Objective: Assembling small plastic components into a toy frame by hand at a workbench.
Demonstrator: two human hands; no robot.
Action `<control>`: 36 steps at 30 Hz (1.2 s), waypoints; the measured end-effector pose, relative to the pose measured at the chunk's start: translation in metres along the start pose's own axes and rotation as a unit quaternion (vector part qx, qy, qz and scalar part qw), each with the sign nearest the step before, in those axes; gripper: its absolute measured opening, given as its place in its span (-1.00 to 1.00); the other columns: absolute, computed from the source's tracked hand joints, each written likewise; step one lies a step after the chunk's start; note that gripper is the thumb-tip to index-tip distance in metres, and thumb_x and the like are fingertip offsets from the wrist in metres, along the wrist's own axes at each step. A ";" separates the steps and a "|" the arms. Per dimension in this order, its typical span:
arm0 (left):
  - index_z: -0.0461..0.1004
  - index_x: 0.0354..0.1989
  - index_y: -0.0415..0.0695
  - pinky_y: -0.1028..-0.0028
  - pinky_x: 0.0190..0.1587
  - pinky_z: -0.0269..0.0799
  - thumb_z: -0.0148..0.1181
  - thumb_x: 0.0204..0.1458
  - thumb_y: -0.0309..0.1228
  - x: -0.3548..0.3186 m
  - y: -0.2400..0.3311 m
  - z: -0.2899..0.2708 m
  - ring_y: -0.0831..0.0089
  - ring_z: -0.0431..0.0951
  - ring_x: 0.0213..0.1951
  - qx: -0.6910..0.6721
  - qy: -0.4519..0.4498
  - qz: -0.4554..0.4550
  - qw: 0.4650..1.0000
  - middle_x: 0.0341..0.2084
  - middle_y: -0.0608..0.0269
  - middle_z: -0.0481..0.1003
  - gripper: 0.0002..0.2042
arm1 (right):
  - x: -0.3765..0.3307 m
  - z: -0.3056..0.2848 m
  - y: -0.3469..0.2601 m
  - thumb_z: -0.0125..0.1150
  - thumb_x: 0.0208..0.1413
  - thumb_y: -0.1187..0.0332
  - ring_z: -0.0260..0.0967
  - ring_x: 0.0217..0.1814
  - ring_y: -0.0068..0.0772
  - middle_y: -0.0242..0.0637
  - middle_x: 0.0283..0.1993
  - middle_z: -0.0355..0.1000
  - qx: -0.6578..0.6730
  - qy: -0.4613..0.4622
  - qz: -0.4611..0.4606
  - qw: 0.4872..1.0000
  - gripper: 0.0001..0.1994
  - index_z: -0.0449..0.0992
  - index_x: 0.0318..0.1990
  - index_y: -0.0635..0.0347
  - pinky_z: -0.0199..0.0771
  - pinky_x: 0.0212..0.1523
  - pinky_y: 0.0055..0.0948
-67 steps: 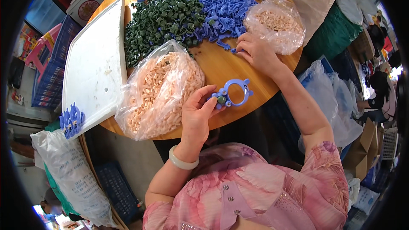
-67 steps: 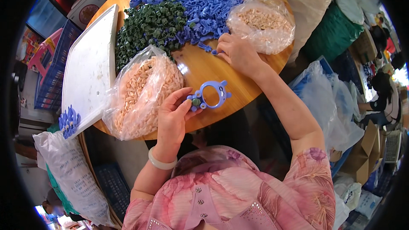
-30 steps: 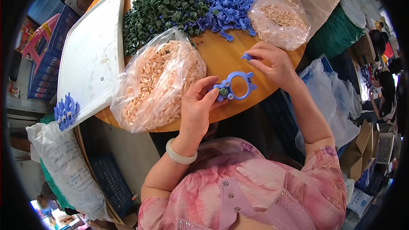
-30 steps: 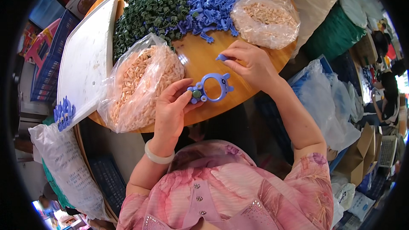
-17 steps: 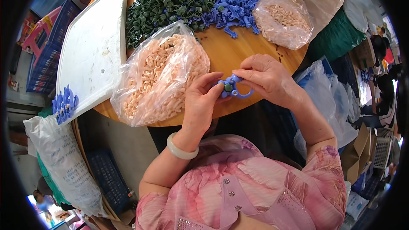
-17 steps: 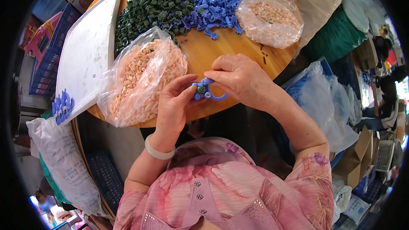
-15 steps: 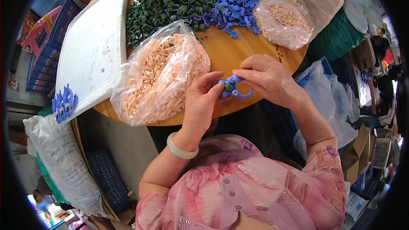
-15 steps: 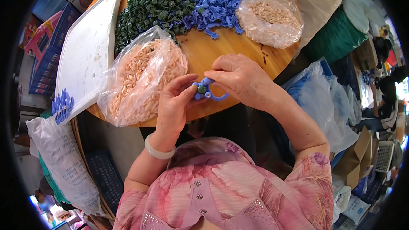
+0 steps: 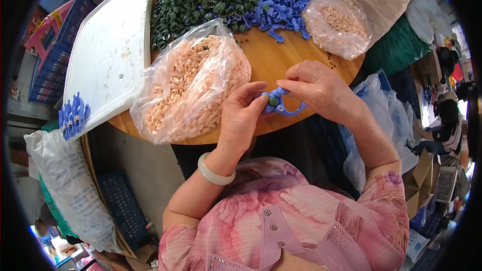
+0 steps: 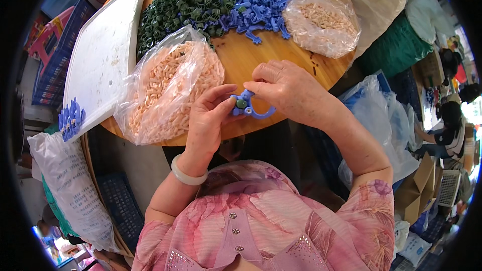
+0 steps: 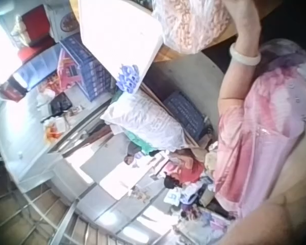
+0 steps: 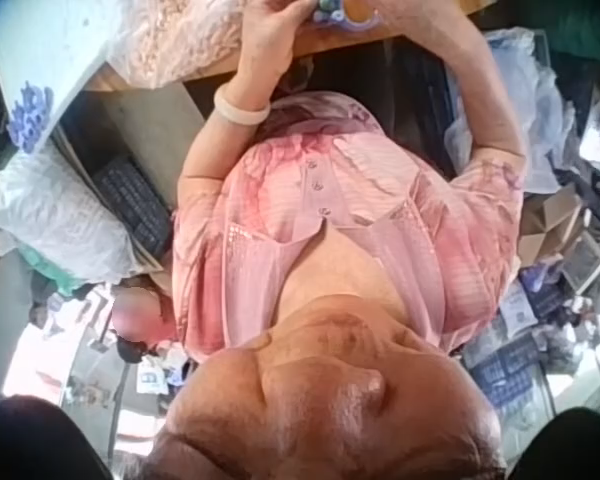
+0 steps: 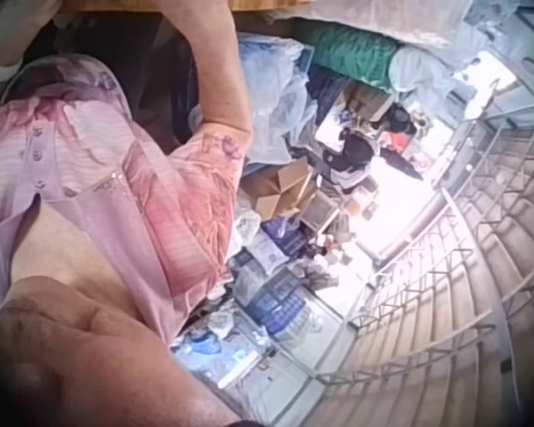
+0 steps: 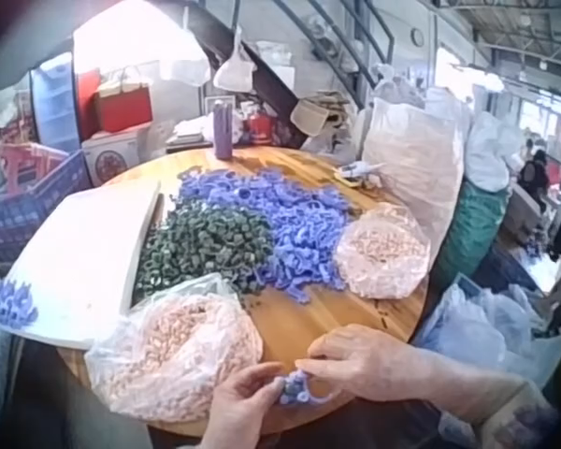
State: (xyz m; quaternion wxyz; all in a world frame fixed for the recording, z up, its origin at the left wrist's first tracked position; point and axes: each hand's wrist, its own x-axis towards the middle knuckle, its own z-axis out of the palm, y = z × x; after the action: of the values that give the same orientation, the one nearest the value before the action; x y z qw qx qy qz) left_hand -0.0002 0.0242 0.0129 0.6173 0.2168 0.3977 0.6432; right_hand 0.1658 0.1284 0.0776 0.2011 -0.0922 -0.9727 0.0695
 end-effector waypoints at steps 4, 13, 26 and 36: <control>0.39 -0.07 -0.29 0.54 -0.24 0.55 0.06 0.08 -0.61 -0.001 0.001 0.001 0.55 0.51 -0.31 0.005 -0.001 -0.006 1.000 -0.32 0.24 0.45 -0.77 | 0.002 -0.004 -0.001 0.24 -0.25 0.50 0.38 -0.27 -0.21 -0.24 -0.28 0.39 -0.016 -0.006 -0.024 1.000 -0.64 0.49 -0.16 0.19 0.37 -0.34 -0.34; 0.37 -0.05 -0.29 0.58 -0.28 0.51 0.03 0.08 -0.66 0.000 -0.004 0.002 0.57 0.49 -0.35 0.041 -0.010 0.036 0.998 -0.38 0.22 0.46 -0.75 | 0.003 -0.002 0.001 0.19 -0.20 0.51 0.38 -0.27 -0.21 -0.24 -0.29 0.39 0.010 -0.042 0.001 0.999 -0.69 0.49 -0.18 0.19 0.42 -0.36 -0.37; 0.37 -0.05 -0.30 0.56 -0.24 0.51 0.02 0.08 -0.65 0.001 -0.003 0.001 0.57 0.48 -0.31 0.061 -0.005 0.026 0.998 -0.35 0.24 0.45 -0.76 | 0.010 0.005 0.030 0.21 0.02 0.36 0.39 -0.29 -0.35 -0.25 -0.33 0.41 0.287 -0.042 0.146 0.946 -0.84 0.53 -0.31 0.26 0.37 -0.28 -0.47; 0.35 -0.03 -0.30 0.42 -0.17 0.56 0.00 0.12 -0.57 0.002 -0.005 -0.003 0.50 0.51 -0.26 0.062 -0.002 0.019 0.998 -0.28 0.25 0.43 -0.76 | 0.032 0.062 0.099 0.15 0.06 0.38 0.42 -0.18 -0.22 -0.21 -0.20 0.40 -0.085 0.065 0.180 0.978 -0.79 0.42 -0.14 0.21 0.42 -0.17 -0.36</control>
State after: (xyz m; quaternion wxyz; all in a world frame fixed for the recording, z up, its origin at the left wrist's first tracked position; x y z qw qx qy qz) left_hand 0.0003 0.0253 0.0073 0.5909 0.2634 0.4318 0.6285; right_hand 0.1264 0.2252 0.0162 0.2399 -0.2864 -0.9274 0.0153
